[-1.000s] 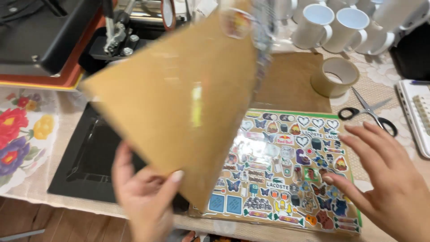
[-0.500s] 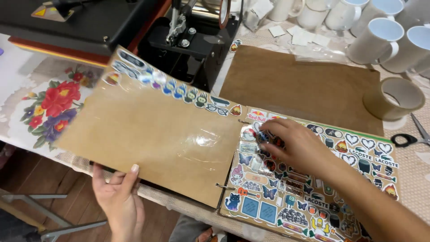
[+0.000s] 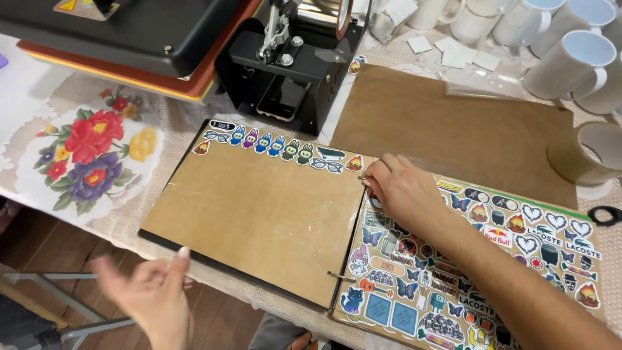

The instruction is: Peeling decorative stickers from backing sheets and placing them into a sticker album, including occasional trimming with scissors.

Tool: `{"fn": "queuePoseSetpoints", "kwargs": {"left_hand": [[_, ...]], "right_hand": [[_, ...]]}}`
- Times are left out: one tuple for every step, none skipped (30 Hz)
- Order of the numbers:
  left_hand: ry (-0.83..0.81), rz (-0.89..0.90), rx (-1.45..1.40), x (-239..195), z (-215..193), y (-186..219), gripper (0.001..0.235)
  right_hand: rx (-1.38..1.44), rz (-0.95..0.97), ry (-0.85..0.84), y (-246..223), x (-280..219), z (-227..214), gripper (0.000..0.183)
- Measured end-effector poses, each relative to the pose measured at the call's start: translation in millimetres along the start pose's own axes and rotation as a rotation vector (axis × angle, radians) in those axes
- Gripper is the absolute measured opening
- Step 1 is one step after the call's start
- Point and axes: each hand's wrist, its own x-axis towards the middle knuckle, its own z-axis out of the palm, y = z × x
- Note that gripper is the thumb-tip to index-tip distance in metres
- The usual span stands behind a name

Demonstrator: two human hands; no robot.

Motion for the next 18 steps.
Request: {"fn": "queuePoseSetpoints", "kwargs": {"left_hand": [[0.038, 0.29, 0.182, -6, -3, 1, 0.109], [0.075, 0.58, 0.361, -13, -5, 2, 0.117], [0.067, 0.579, 0.36, -20, 8, 13, 0.117], [-0.129, 0.703, 0.484, -29, 21, 24, 0.063], [-0.328, 0.817, 0.604, -39, 33, 36, 0.011], [-0.334, 0.814, 0.602, -45, 42, 23, 0.011], [-0.76, 0.779, 0.718, -50, 52, 10, 0.025], [-1.189, 0.718, 0.819, -57, 61, -2, 0.046], [-1.199, 0.723, 0.812, -61, 77, 4, 0.046], [-1.3, 1.057, 0.819, -66, 94, 11, 0.057], [-1.384, 1.399, 0.806, -72, 111, 17, 0.072], [-1.391, 1.408, 0.792, -72, 116, 17, 0.072], [-1.454, 1.426, 0.805, -71, 122, 17, 0.073], [-1.517, 1.444, 0.817, -71, 128, 17, 0.075], [-1.526, 1.448, 0.813, -70, 131, 19, 0.075], [-1.558, 1.511, 0.854, -70, 134, 20, 0.077], [-1.584, 1.572, 0.902, -69, 136, 23, 0.08], [-1.588, 1.574, 0.903, -71, 134, 23, 0.08]], "right_hand": [[0.104, 0.011, 0.001, 1, 0, -4, 0.021], [0.208, 0.021, 0.003, 2, -1, -9, 0.021], [0.206, 0.029, 0.003, 9, -1, -19, 0.021], [0.26, 0.16, -0.052, 16, -2, -30, 0.029], [0.312, 0.289, -0.11, 23, -4, -41, 0.044], [0.309, 0.295, -0.113, 31, -8, -51, 0.044], [0.24, 0.397, -0.247, 40, -11, -61, 0.047], [0.17, 0.5, -0.379, 48, -15, -72, 0.051], [0.166, 0.512, -0.376, 53, -20, -72, 0.051], [0.149, 0.541, -0.421, 58, -24, -72, 0.051], [0.13, 0.571, -0.465, 65, -30, -73, 0.051], [0.124, 0.584, -0.46, 67, -35, -67, 0.051], [0.108, 0.571, -0.456, 70, -37, -62, 0.053], [0.091, 0.557, -0.451, 73, -40, -57, 0.056], [0.093, 0.567, -0.449, 75, -41, -53, 0.056], [0.099, 0.564, -0.434, 77, -42, -48, 0.058], [0.105, 0.554, -0.418, 78, -40, -43, 0.062], [0.109, 0.557, -0.416, 76, -39, -49, 0.062]]}}
